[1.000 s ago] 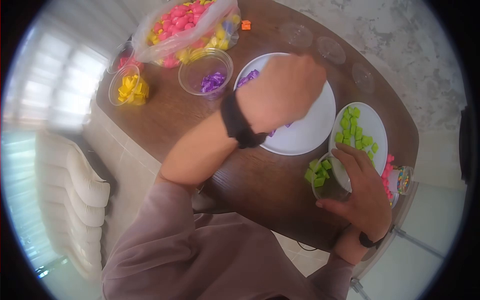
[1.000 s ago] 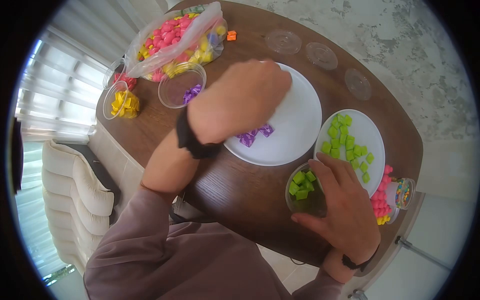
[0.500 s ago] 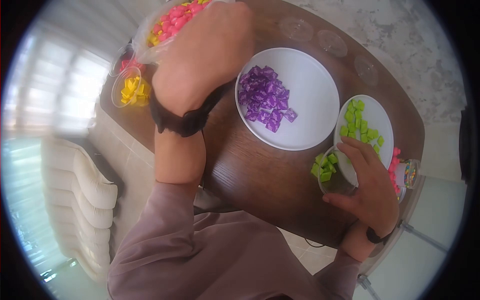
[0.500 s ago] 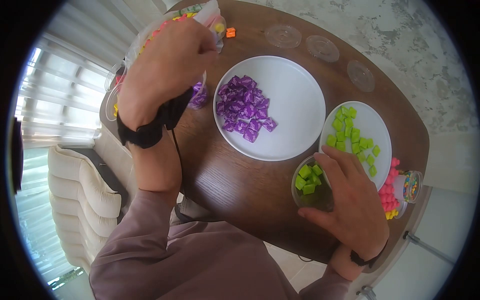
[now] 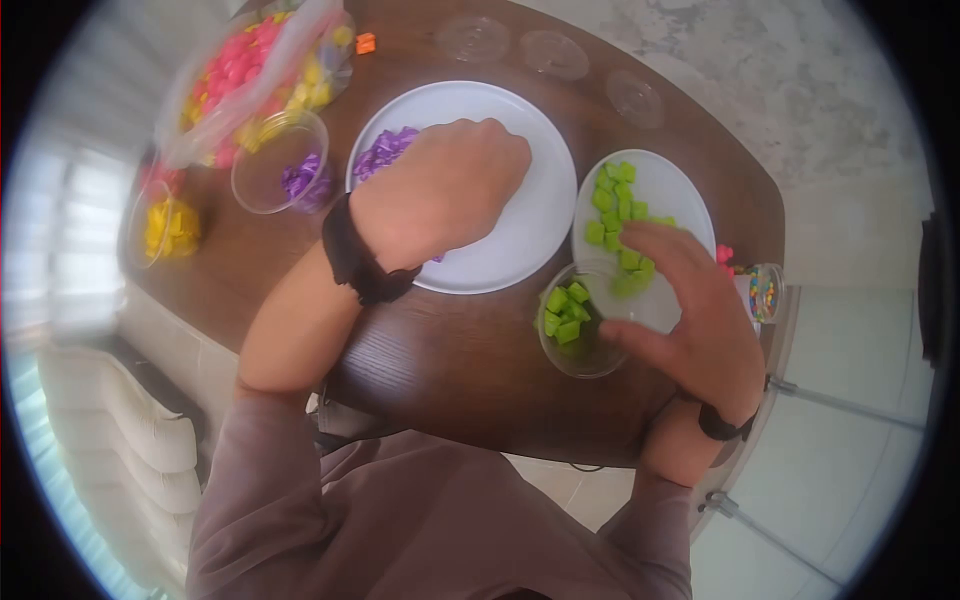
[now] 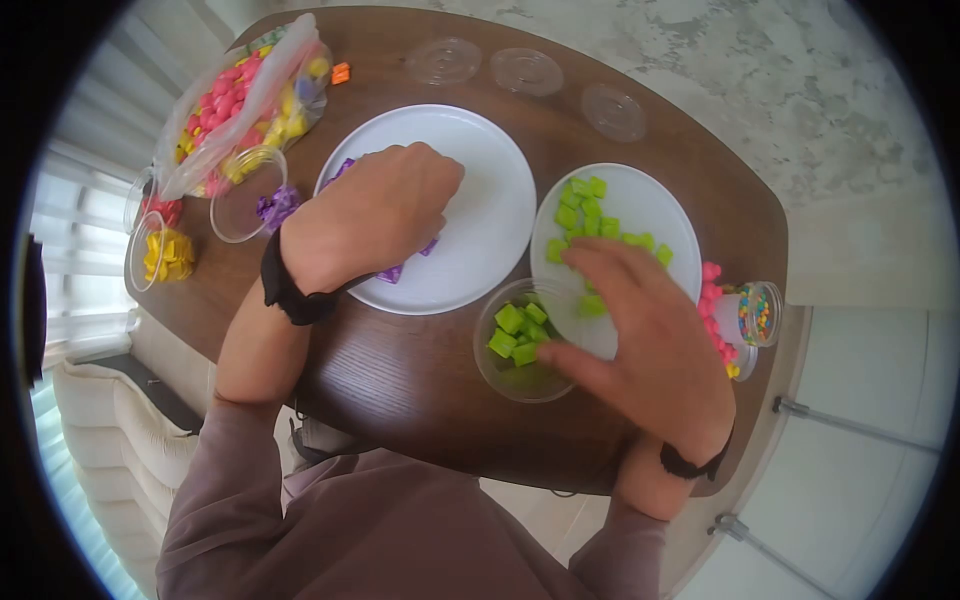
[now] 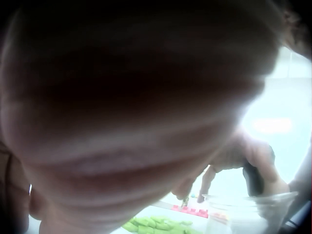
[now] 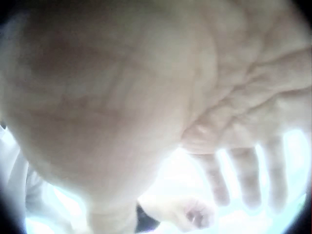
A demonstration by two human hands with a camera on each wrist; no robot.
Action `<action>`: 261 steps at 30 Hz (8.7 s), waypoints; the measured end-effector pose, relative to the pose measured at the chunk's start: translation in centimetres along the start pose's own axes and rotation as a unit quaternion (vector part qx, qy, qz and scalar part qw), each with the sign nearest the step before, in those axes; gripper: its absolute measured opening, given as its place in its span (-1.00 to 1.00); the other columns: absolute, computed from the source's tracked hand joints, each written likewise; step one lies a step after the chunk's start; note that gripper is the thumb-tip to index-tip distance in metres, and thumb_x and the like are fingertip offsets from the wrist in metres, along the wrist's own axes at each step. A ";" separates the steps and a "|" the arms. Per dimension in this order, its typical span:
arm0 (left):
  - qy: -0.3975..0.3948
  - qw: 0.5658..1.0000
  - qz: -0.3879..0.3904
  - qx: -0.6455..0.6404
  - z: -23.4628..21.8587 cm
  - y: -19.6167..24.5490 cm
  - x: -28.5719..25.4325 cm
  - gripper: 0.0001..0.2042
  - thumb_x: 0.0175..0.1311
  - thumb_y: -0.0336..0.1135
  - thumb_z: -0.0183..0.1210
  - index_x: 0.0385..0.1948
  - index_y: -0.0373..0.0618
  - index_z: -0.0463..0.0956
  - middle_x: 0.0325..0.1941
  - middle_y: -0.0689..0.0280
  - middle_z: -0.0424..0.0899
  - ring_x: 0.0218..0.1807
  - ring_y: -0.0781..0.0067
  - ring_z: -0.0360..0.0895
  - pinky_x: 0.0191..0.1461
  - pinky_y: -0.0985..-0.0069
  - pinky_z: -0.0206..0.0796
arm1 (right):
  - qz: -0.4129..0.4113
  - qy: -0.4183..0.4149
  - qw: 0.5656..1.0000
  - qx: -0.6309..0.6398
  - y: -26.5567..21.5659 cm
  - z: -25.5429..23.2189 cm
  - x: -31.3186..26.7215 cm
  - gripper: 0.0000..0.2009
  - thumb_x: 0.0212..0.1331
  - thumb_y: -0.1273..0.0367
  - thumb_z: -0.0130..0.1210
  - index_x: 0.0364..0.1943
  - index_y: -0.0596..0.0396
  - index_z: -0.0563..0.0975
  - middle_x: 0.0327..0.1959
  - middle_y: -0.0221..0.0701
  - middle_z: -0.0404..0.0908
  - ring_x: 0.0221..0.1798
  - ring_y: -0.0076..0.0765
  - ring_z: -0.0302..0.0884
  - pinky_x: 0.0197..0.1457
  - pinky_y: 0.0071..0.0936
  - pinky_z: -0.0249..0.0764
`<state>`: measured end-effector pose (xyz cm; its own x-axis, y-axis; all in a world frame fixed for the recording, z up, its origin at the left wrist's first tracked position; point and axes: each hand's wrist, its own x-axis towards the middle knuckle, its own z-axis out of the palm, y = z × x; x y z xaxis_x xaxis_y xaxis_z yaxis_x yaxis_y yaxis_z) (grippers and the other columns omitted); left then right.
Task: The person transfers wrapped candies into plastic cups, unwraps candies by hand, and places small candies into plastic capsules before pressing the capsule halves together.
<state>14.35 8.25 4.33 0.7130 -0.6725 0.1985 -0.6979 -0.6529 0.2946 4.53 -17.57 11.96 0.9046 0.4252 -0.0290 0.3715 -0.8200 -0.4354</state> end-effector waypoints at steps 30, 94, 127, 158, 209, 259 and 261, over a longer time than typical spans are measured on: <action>-0.022 1.000 -0.011 -0.002 -0.5 0.8 0.1 -0.94 0.13 -0.55 0.09 -0.38 -0.34 0.48 -0.34 -0.04 0.60 -0.20 -0.13 0.60 -0.15 0.08 0.45 | 0.084 -0.007 0.996 -0.008 6.4 4.2 3.7 -0.81 0.00 0.50 0.29 -0.30 0.20 0.54 -0.25 -0.19 0.60 -0.06 0.04 0.53 0.04 -0.11 0.44; 0.064 0.881 -0.469 0.006 -14.2 0.6 -2.3 -0.88 0.14 -0.49 0.15 -0.47 -0.37 0.62 -0.41 -0.11 0.67 -0.29 -0.05 0.67 -0.16 0.19 0.46 | -0.022 -0.085 0.996 -0.025 -2.8 1.5 0.1 -0.14 -0.24 0.30 0.56 0.32 0.02 0.44 0.36 -0.19 0.41 0.34 0.12 0.42 0.31 -0.07 0.47; 0.080 0.994 0.052 0.049 -1.0 2.9 -1.0 -0.94 0.13 -0.38 0.19 -0.46 -0.14 0.56 -0.44 0.21 0.62 -0.34 0.20 0.65 -0.31 0.28 0.42 | -0.006 -0.048 0.998 -0.031 -3.3 0.8 -0.5 -0.11 -0.27 0.26 0.56 0.32 0.16 0.43 0.28 -0.07 0.48 0.28 0.18 0.47 0.32 -0.07 0.43; 0.430 0.709 -0.456 -0.321 -8.5 -22.5 -28.2 -0.68 0.41 -0.08 0.26 -0.26 -0.22 0.67 -0.36 0.43 0.65 -0.29 0.70 0.50 -0.13 0.67 0.35 | -0.264 -0.097 0.959 -0.038 -9.8 13.9 -3.5 -0.37 -0.02 0.25 0.44 0.19 0.14 0.49 0.27 -0.11 0.46 0.30 0.12 0.45 0.29 0.01 0.45; 0.556 0.599 -0.377 -0.436 -6.0 -21.4 -30.7 -0.74 0.45 -0.42 0.13 -0.54 -0.14 0.40 -0.57 0.35 0.59 -0.60 0.66 0.48 -0.49 0.65 0.26 | -0.202 -0.115 0.947 -0.224 -6.3 17.9 -8.1 -0.32 0.35 0.15 0.10 0.46 0.13 0.17 0.51 0.15 0.16 0.52 0.49 0.09 0.48 0.50 0.13; 0.556 0.590 -0.365 -0.458 -8.4 -17.7 -30.5 -0.56 0.58 -0.17 0.07 -0.64 0.02 0.28 -0.73 0.52 0.14 -0.64 0.63 0.18 -0.22 0.48 0.40 | -0.185 -0.061 0.956 -0.221 -6.9 18.7 -7.7 -0.28 0.07 0.41 0.19 0.40 0.09 0.23 0.50 0.10 0.18 0.53 0.43 0.13 0.47 0.46 0.17; 0.579 0.595 -0.353 -0.432 -8.6 -15.6 -30.9 -0.56 0.54 -0.17 0.12 -0.67 0.00 0.30 -0.72 0.50 0.21 -0.64 0.63 0.21 -0.22 0.49 0.41 | -0.183 -0.069 0.956 -0.220 -6.9 18.7 -7.8 -0.29 0.07 0.40 0.20 0.39 0.08 0.23 0.50 0.09 0.18 0.53 0.43 0.14 0.47 0.45 0.16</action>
<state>3.77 42.17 1.65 0.7252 0.6806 0.1043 -0.2583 0.1284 0.9575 -8.97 -8.07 -1.59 0.6720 0.7364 -0.0789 0.7374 -0.6751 -0.0202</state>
